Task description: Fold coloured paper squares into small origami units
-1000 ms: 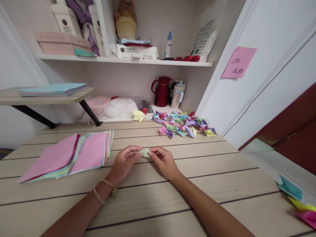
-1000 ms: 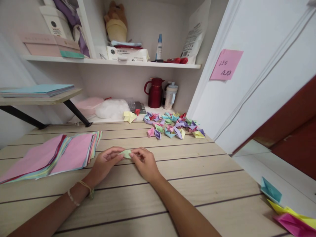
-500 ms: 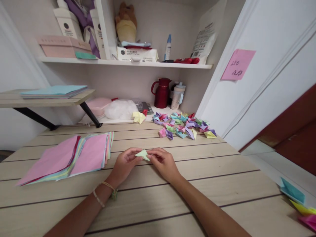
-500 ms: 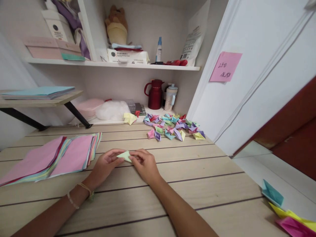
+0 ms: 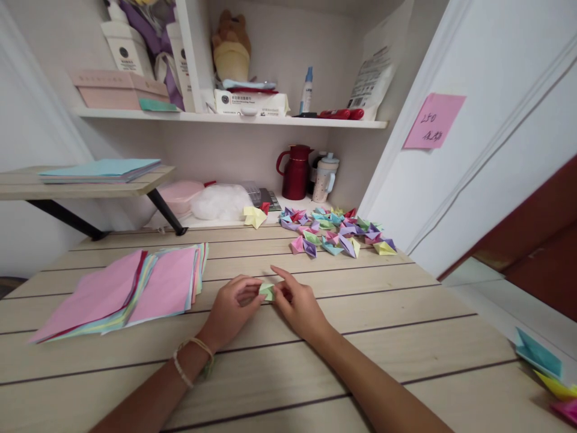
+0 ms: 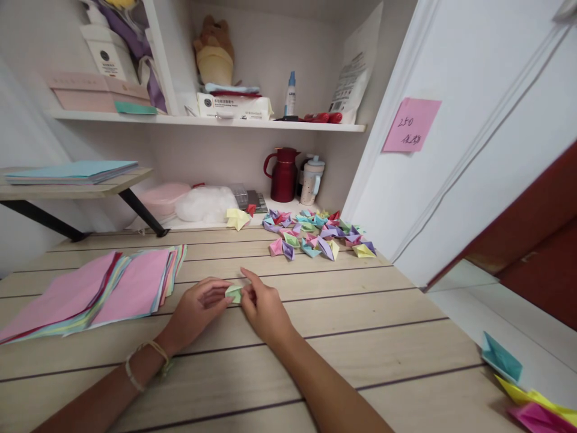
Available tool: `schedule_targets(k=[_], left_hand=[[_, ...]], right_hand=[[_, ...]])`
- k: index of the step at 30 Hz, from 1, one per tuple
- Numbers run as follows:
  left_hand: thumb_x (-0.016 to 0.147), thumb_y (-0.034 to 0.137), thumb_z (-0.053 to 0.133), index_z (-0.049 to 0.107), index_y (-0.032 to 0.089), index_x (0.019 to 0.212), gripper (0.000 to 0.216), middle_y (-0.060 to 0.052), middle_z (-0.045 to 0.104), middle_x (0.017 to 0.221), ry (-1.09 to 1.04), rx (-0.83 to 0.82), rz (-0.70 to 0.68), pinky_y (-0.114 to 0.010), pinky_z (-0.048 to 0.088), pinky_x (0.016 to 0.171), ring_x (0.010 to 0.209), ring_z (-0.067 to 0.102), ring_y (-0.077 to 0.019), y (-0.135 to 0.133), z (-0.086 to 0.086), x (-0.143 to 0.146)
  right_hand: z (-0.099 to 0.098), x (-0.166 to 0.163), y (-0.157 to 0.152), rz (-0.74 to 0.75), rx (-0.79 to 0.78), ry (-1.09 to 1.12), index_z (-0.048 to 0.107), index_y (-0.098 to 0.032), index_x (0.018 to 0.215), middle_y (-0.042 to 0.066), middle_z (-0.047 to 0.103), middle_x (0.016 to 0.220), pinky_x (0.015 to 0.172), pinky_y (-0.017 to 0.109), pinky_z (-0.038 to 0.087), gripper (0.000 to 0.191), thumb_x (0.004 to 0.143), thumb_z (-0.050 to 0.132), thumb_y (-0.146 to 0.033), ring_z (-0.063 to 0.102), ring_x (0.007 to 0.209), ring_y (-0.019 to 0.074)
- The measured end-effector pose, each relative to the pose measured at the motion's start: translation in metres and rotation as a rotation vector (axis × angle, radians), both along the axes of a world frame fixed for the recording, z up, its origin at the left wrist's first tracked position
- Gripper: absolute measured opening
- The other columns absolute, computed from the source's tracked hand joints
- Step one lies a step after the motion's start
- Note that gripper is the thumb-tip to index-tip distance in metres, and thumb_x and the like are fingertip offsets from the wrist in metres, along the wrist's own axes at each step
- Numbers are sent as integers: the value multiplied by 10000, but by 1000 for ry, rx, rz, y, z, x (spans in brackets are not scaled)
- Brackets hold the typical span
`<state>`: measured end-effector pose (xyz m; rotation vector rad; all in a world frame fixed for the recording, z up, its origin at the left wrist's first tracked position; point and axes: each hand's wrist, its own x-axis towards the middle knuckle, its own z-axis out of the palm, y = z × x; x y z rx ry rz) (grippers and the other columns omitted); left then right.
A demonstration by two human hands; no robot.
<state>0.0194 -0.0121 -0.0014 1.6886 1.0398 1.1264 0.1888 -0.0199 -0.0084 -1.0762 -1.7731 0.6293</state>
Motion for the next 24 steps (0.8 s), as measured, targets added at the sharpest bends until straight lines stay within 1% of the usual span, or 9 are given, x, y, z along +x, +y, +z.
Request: schedule_targets(k=[3,5,8,10,12,14,17,21,24], left_hand=[[692,197,622,599,185,918,228,-47,586,963,-24,63,29,-310,512,824,877,620,-166,-2,-1,1],[672,184,643,584,181,914,249,-50,581,980,-77,66,48,-316,508,832,889,615,-169,-1,-1,0],[667,187,654,580,163,882,228,-63,604,985,-150,-8,38,-315,501,827,894,615,-174,2,-1,-2],[690,205,638,579,157,893,217,-64,642,922,-180,-103,-15,-313,506,795,850,629,-171,4,0,-2],[692,215,642,570,156,923,249,-54,668,839,-204,-184,-76,-307,512,754,793,639,-166,5,1,-3],[667,216,668,574,153,920,278,-50,675,807,-215,-212,-94,-292,512,727,767,639,-162,4,3,-3],[668,231,669,598,150,879,237,-43,678,795,-201,-207,-52,-268,506,712,739,634,-146,3,3,-3],[664,220,666,607,153,834,192,-39,674,827,-185,-179,-32,-269,492,755,794,630,-151,3,0,-1],[666,223,659,589,156,865,221,-36,665,821,-166,-137,12,-279,491,751,805,625,-159,4,0,-1]], right_hand=[[-2,-1,1,12,-26,55,569,-204,1101,15,654,740,604,239,471,322,792,482,-182,583,603,130],[-3,-3,2,35,-111,192,626,-192,986,24,663,734,582,248,488,238,789,495,-223,602,602,139],[-3,-4,4,123,-285,466,643,-170,935,34,679,721,617,282,523,226,766,547,-286,638,619,158],[-2,-4,5,168,-357,573,648,-164,935,38,689,723,674,314,529,245,741,587,-301,653,645,171],[-1,-3,5,167,-382,597,659,-163,923,31,687,683,687,325,530,250,727,607,-308,655,645,176],[0,-2,4,147,-374,580,670,-163,907,30,682,664,688,323,528,243,729,605,-316,653,665,181],[0,-1,4,126,-351,543,680,-156,877,45,683,693,683,312,523,241,730,605,-332,644,704,188],[-3,-2,6,92,-347,527,658,-146,818,23,653,614,602,275,514,229,668,670,-319,616,589,154],[-4,-4,6,66,-290,502,625,-156,857,15,646,663,565,238,504,253,642,690,-272,604,588,134]])
